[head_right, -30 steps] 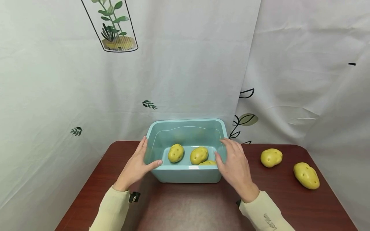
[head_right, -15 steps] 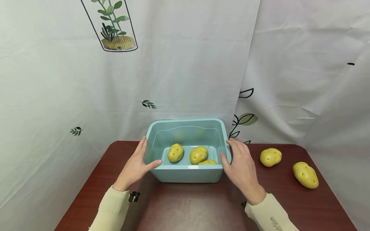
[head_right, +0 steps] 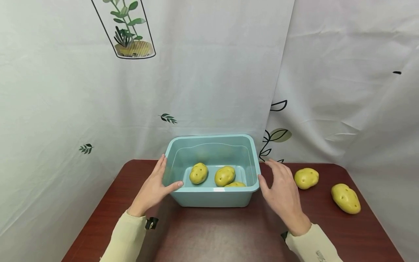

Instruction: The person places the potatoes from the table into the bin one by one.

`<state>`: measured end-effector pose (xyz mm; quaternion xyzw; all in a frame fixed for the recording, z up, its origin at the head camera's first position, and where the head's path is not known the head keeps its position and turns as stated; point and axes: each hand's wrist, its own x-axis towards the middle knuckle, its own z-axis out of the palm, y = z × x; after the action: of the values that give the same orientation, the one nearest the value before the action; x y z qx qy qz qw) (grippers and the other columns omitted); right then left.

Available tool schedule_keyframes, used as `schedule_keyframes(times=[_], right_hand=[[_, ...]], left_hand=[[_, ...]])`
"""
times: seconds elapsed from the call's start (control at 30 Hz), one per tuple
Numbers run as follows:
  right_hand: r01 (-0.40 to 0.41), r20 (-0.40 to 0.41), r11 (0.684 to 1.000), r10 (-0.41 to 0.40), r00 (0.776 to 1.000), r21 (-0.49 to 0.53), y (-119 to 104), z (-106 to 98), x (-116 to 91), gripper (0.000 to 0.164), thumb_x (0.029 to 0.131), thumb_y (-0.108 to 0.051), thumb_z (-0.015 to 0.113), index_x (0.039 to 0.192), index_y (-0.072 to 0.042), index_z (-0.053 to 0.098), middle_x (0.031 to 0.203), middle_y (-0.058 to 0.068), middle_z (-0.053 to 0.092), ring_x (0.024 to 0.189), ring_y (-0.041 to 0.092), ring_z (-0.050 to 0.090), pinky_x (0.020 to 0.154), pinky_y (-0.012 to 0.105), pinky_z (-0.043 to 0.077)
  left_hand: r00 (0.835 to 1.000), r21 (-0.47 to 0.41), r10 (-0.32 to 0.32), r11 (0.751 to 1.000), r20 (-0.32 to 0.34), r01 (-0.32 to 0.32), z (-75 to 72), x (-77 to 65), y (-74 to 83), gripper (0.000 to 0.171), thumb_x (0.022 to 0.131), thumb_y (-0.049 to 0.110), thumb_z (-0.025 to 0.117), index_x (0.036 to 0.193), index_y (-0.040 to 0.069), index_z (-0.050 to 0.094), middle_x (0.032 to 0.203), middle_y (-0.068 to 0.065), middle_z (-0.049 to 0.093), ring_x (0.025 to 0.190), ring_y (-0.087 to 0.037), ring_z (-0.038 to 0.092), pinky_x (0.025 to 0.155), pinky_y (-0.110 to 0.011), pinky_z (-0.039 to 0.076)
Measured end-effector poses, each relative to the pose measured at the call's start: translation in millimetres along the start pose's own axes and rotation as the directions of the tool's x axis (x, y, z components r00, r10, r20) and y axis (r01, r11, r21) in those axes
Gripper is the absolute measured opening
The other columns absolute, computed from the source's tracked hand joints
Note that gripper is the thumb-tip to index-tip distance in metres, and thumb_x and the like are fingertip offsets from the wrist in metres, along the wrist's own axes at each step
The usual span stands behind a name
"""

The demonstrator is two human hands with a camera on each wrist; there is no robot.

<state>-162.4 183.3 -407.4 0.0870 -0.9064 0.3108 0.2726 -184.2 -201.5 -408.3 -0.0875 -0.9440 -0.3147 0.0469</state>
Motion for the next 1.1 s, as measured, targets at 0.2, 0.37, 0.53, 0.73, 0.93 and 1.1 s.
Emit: schedule_keyframes(times=[0.2,0.37,0.53,0.73,0.93,1.1], right_hand=[[0.019,-0.048,1.000,-0.019,0.999,0.003,7,-6,0,0.043,0.087,-0.010,0.075,0.125,0.006,0.062,0.128,0.026,0.060,0.120,0.046,0.050,0.096,0.062,0.040],[0.013,-0.049,1.000,-0.013,0.999,-0.007,13,-10,0,0.043,0.089,-0.012,0.074,0.127,0.005,0.061,0.127,0.028,0.059,0.119,0.047,0.050,0.097,0.063,0.038],[-0.002,-0.048,1.000,0.000,0.999,-0.031,20,-13,-4,0.045,0.089,-0.012,0.074,0.128,0.004,0.060,0.128,0.026,0.060,0.119,0.046,0.050,0.094,0.062,0.039],[-0.013,-0.064,0.999,0.010,0.998,-0.053,29,-16,-7,0.045,0.088,-0.012,0.074,0.128,0.004,0.061,0.127,0.026,0.060,0.118,0.046,0.051,0.091,0.063,0.040],[-0.042,-0.055,0.997,0.039,0.998,-0.064,37,-17,-10,0.045,0.088,-0.012,0.074,0.128,0.004,0.061,0.127,0.026,0.060,0.119,0.046,0.050,0.093,0.063,0.040],[-0.073,-0.035,0.994,0.071,0.997,-0.079,47,-18,-13,0.044,0.092,-0.015,0.071,0.129,0.005,0.059,0.127,0.029,0.058,0.120,0.048,0.048,0.094,0.066,0.038]], left_hand=[[1.000,0.001,-0.002,1.000,0.002,0.002,-0.6,0.4,-0.4,0.121,0.080,0.075,0.065,0.161,0.004,0.010,0.169,0.000,0.000,0.152,-0.028,0.019,0.113,-0.056,0.032],[1.000,0.003,0.001,1.000,-0.005,-0.001,-0.7,0.6,-1.2,0.120,0.081,0.074,0.066,0.161,0.004,0.010,0.169,-0.001,0.001,0.152,-0.029,0.019,0.113,-0.056,0.032],[1.000,0.000,0.001,1.000,-0.004,-0.001,-0.2,0.3,-1.5,0.120,0.080,0.074,0.066,0.161,0.004,0.011,0.169,-0.001,0.001,0.152,-0.029,0.020,0.113,-0.056,0.032],[1.000,-0.002,0.005,1.000,0.000,-0.005,-0.1,0.8,-0.9,0.121,0.080,0.075,0.065,0.161,0.004,0.010,0.169,0.000,0.001,0.152,-0.028,0.019,0.114,-0.056,0.031],[1.000,0.003,0.003,1.000,0.000,-0.003,-0.2,0.8,-0.6,0.121,0.080,0.075,0.065,0.161,0.004,0.011,0.169,0.000,0.000,0.152,-0.028,0.019,0.114,-0.056,0.032],[1.000,0.004,0.002,1.000,0.002,-0.002,0.0,0.1,-0.4,0.120,0.080,0.075,0.065,0.160,0.003,0.011,0.169,0.000,0.000,0.152,-0.028,0.020,0.114,-0.055,0.032]])
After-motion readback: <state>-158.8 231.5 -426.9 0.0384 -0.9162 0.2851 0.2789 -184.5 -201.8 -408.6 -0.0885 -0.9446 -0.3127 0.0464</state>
